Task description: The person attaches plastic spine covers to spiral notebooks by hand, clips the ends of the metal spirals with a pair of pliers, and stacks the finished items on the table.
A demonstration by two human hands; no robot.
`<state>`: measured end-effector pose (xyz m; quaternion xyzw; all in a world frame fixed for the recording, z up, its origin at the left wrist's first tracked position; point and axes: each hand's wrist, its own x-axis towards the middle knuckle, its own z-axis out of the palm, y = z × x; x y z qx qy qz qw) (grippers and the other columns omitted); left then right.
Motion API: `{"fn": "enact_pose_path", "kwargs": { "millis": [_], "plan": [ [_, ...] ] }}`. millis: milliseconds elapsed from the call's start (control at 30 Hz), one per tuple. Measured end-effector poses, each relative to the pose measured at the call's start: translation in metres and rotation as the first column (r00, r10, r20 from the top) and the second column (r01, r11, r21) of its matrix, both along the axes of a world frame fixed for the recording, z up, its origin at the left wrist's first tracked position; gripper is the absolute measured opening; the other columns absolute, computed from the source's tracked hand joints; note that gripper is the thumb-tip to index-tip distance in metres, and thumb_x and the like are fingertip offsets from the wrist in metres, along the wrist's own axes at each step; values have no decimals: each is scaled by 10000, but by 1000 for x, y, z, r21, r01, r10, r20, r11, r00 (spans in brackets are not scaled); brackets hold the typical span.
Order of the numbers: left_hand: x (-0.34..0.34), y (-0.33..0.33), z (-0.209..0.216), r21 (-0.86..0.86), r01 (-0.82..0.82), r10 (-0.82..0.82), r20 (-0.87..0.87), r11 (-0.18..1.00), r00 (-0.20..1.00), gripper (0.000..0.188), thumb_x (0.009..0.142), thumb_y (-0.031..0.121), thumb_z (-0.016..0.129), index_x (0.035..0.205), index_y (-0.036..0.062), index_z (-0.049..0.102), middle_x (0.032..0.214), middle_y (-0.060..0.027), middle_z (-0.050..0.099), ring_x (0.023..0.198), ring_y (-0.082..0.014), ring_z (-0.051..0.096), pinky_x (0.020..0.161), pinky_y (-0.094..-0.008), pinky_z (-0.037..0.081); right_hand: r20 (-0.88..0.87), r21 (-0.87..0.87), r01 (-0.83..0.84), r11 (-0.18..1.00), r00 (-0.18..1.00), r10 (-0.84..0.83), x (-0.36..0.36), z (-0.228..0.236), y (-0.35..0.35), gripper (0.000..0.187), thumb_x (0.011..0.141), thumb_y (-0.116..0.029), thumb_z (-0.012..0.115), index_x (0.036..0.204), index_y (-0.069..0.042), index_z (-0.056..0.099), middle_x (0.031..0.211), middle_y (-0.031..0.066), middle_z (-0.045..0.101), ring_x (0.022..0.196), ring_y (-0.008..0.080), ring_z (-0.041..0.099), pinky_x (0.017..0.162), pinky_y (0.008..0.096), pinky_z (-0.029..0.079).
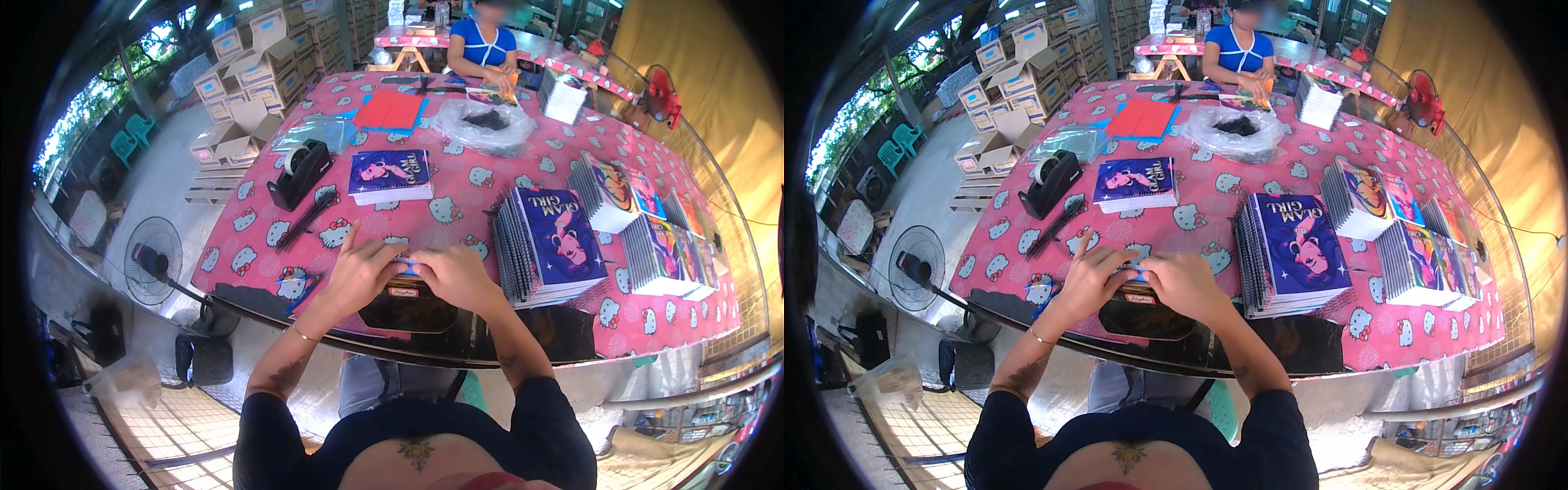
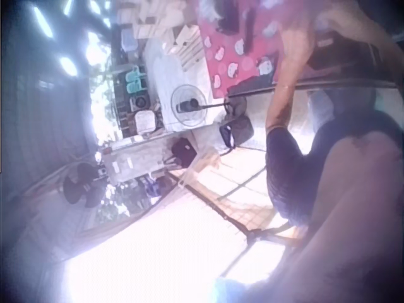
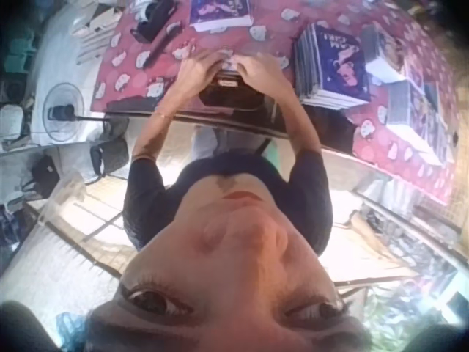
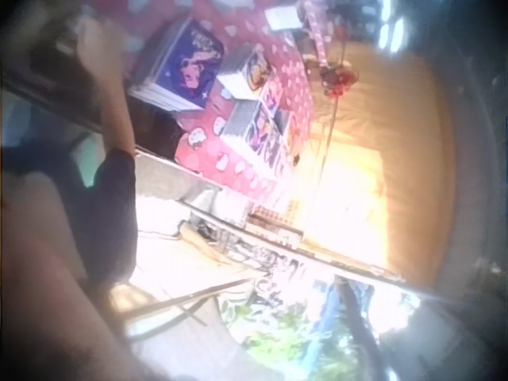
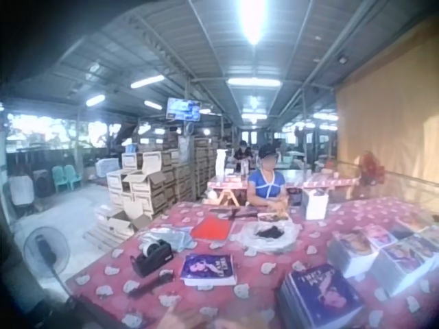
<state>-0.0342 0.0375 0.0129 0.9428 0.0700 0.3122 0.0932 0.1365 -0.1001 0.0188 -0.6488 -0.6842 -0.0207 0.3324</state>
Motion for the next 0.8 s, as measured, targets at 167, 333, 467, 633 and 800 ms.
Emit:
{"fn": "enact_pose_path", "kwargs": {
  "millis": [167,333,467,633,800],
  "plan": [
    [-12,-2,13,-23,-23,23,-25,999,999,295,858,192,745,1126,94,668,954,-75,703,917,-277,685,1158,-570,275,-52,114,11,993,999,-5,-12,5,6,200,895,-252,694,1022,-102,731,781,107,699,695,343,672,610,428,508],
    [-24,6,15,-87,-55,50,-58,995,997,190,855,165,747,1020,81,703,943,-57,710,918,-259,691,1166,-568,266,-182,-7,23,1000,983,-24,-16,1,13,206,908,-287,701,965,-92,739,820,103,722,716,327,689,619,401,515],
    [-21,5,3,-46,-22,23,27,999,999,137,858,168,744,968,90,719,885,-32,694,872,-236,680,1155,-584,274,-274,-15,14,1000,962,-18,-16,-2,12,238,898,-335,687,982,-119,739,822,110,721,731,327,692,629,431,518],
    [-19,4,1,-43,-24,27,69,999,997,141,846,157,756,968,98,719,874,-28,685,843,-215,675,1173,-566,269,-238,-67,37,997,970,-52,-13,-1,12,264,902,-366,679,1000,-134,755,798,113,721,720,328,696,628,430,521],
    [-19,4,-3,-10,-11,12,102,1000,995,152,832,139,762,973,103,720,884,-24,685,842,-211,675,1179,-566,263,-192,-145,75,987,976,-102,-15,6,11,278,900,-379,690,1003,-129,755,832,109,729,760,322,703,648,420,522]
  ]
}}
